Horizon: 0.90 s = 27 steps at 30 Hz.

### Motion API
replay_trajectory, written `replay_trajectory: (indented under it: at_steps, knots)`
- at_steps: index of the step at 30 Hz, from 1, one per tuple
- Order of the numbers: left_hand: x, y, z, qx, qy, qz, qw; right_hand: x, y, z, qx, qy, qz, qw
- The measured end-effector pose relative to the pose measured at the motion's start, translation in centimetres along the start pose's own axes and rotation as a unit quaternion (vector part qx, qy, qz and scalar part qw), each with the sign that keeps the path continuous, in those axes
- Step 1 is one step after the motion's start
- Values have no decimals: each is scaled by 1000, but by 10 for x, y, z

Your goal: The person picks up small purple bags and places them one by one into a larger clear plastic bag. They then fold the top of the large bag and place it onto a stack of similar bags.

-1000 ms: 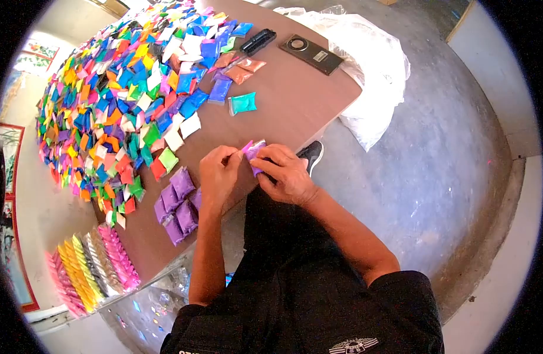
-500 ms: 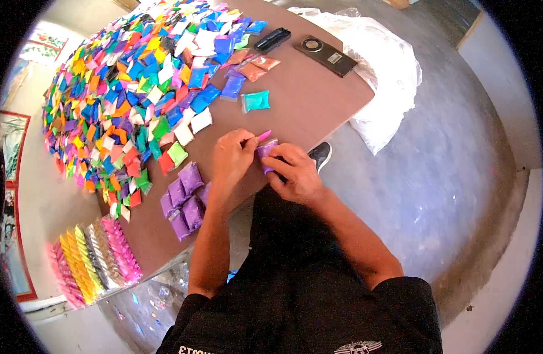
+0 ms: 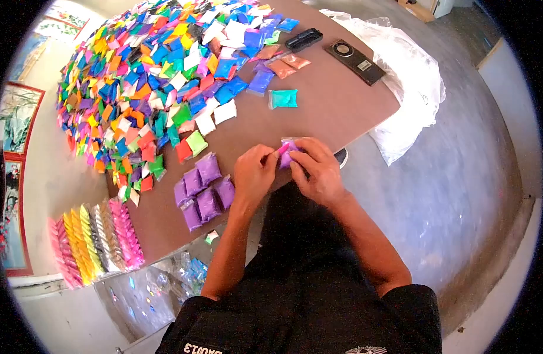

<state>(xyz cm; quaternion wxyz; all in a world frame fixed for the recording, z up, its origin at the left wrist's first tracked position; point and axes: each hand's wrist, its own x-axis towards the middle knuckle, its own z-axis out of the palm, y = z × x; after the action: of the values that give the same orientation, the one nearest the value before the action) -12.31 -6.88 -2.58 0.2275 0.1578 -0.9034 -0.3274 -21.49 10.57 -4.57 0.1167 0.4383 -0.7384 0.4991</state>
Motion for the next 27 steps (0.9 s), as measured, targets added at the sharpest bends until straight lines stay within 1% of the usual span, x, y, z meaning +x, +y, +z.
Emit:
replay_trajectory:
  at_steps: [4,6,7,9,12,13,15,18,21,22,26,27]
  knots:
    - [10,-9,3,29,28,32,999,2,0,-2,8,-9,-2,1000]
    - [7,-6,1,-26,29,-36,999,1,2,-3,10,-15,2,1000]
    - [4,3,-4,-27,28,-36,999,1,2,-4,9,-15,3,1000]
    - [-11,22,-15,-88,23,-80,993,2,1,-5,6,-9,7,1000]
    - [-32,36,-13,-125,17,-89,988,2,2,-1,2,0,9,1000]
    - [-34,32,-11,-125,17,-91,988,2,3,1,3,-2,10,1000]
    - [-33,23,-5,-70,20,-65,995,3,2,2,-8,13,-5,1000]
    - [-23,12,-4,-42,34,-41,998,6,-2,3,-21,23,4,999]
    - [-14,2,-3,-17,51,-59,997,4,-2,5,-26,23,19,999]
    - [-11,-3,-2,3,60,-23,998,2,-3,6,-27,23,20,999]
    - [-17,-1,-2,5,83,-31,996,2,-2,9,-30,29,24,999]
    - [-22,6,-4,-23,79,-54,995,3,-1,8,-28,33,19,999]
